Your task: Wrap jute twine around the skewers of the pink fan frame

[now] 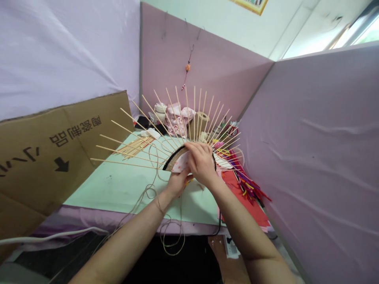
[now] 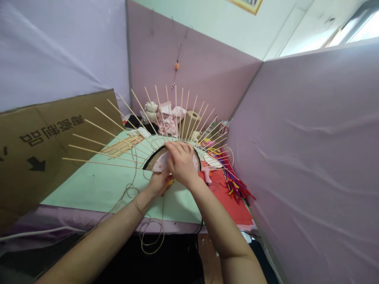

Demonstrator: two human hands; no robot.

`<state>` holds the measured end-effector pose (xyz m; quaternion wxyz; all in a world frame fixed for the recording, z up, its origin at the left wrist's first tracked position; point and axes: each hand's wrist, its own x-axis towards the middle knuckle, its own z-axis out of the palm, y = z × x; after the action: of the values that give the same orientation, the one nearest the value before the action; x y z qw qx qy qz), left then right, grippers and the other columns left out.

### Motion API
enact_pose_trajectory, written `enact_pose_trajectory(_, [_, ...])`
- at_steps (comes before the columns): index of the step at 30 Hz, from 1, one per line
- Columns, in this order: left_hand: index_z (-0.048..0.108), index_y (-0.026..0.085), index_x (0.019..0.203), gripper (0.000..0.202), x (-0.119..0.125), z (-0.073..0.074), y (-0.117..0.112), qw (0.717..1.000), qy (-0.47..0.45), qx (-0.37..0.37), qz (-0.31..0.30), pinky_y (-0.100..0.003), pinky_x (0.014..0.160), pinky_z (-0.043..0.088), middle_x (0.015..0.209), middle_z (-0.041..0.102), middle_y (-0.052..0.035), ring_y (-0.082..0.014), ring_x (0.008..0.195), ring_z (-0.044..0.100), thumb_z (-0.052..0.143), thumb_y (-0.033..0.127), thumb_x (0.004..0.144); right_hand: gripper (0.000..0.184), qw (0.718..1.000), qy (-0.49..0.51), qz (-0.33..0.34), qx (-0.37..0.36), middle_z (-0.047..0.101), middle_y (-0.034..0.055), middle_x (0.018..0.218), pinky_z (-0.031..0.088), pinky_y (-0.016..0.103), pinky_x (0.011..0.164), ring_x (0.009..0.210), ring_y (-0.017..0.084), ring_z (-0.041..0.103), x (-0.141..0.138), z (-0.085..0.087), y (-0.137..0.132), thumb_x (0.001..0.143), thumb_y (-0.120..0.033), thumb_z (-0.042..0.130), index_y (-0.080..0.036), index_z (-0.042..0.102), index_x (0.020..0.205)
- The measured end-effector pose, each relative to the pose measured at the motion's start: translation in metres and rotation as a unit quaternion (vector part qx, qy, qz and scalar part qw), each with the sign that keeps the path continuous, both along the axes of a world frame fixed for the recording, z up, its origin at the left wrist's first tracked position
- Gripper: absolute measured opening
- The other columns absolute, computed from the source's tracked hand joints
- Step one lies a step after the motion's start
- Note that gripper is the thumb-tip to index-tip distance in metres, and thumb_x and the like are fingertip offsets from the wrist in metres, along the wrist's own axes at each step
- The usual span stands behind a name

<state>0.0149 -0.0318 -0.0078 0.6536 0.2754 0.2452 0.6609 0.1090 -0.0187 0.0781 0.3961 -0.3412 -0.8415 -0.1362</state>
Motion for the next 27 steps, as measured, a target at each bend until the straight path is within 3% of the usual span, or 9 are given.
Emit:
enact_pose_trajectory(3, [0.066, 0.022, 0.11, 0.043, -0.003, 0.006, -0.002, 0.999, -0.018, 0.013, -0.033, -0.04, 0.087, 0.055, 0.117, 0.068, -0.0068, -0.0257, 0.109, 0.062, 0.078, 0.029, 0.069, 0.047, 0.992, 0.123, 0.021, -0.021, 0.055, 0.0101, 0.134, 0.038, 0.045, 0.104, 0.127, 0.023, 0.048, 0.01, -0.004, 0.001, 0.089, -0.016, 0.039, -0.022, 0.044, 0.136])
enact_pose_trajectory(5, [0.067, 0.023, 0.11, 0.042, -0.004, 0.009, -0.004, 0.999, -0.027, 0.018, -0.039, -0.041, 0.087, 0.055, 0.118, 0.068, -0.0062, -0.0253, 0.109, 0.063, 0.078, 0.03, 0.07, 0.047, 0.988, 0.154, 0.01, -0.013, 0.056, 0.0113, 0.132, 0.04, 0.045, 0.103, 0.125, 0.023, 0.05, 0.016, -0.007, 0.003, 0.09, -0.017, 0.04, -0.022, 0.042, 0.136])
enact_pose_trajectory(10, [0.066, 0.024, 0.11, 0.041, -0.004, 0.012, -0.005, 0.999, -0.034, 0.014, -0.035, -0.04, 0.084, 0.057, 0.117, 0.068, -0.0056, -0.0241, 0.105, 0.063, 0.077, 0.029, 0.071, 0.051, 0.996, 0.082, -0.021, 0.022, 0.062, 0.0105, 0.124, 0.035, 0.047, 0.103, 0.117, 0.023, 0.055, 0.017, -0.007, 0.012, 0.088, -0.014, 0.043, -0.022, 0.038, 0.138])
enact_pose_trajectory(16, [0.065, 0.024, 0.111, 0.043, -0.004, 0.008, -0.003, 0.999, -0.027, 0.019, -0.033, -0.042, 0.086, 0.057, 0.117, 0.067, -0.0054, -0.0277, 0.113, 0.061, 0.077, 0.029, 0.07, 0.047, 0.999, 0.013, -0.029, 0.006, 0.066, 0.0082, 0.116, 0.03, 0.046, 0.106, 0.111, 0.021, 0.058, 0.011, -0.002, 0.019, 0.089, -0.014, 0.043, -0.019, 0.041, 0.136])
enact_pose_trajectory(22, [0.063, 0.022, 0.114, 0.044, -0.004, 0.007, -0.003, 0.998, -0.024, 0.023, -0.055, -0.043, 0.088, 0.056, 0.122, 0.064, -0.008, -0.0287, 0.115, 0.06, 0.076, 0.03, 0.072, 0.054, 0.989, 0.147, 0.01, 0.001, 0.06, 0.0096, 0.12, 0.039, 0.043, 0.1, 0.112, 0.021, 0.056, 0.018, -0.002, 0.022, 0.09, -0.017, 0.04, -0.021, 0.03, 0.143])
enact_pose_trajectory(27, [0.063, 0.022, 0.115, 0.047, -0.004, 0.009, -0.005, 0.998, -0.022, 0.018, -0.055, -0.043, 0.086, 0.057, 0.122, 0.064, -0.0079, -0.0283, 0.112, 0.061, 0.078, 0.03, 0.07, 0.059, 0.996, 0.076, 0.0, 0.044, 0.056, 0.011, 0.125, 0.034, 0.046, 0.104, 0.108, 0.021, 0.059, 0.02, 0.0, 0.02, 0.087, -0.013, 0.042, -0.022, 0.028, 0.144])
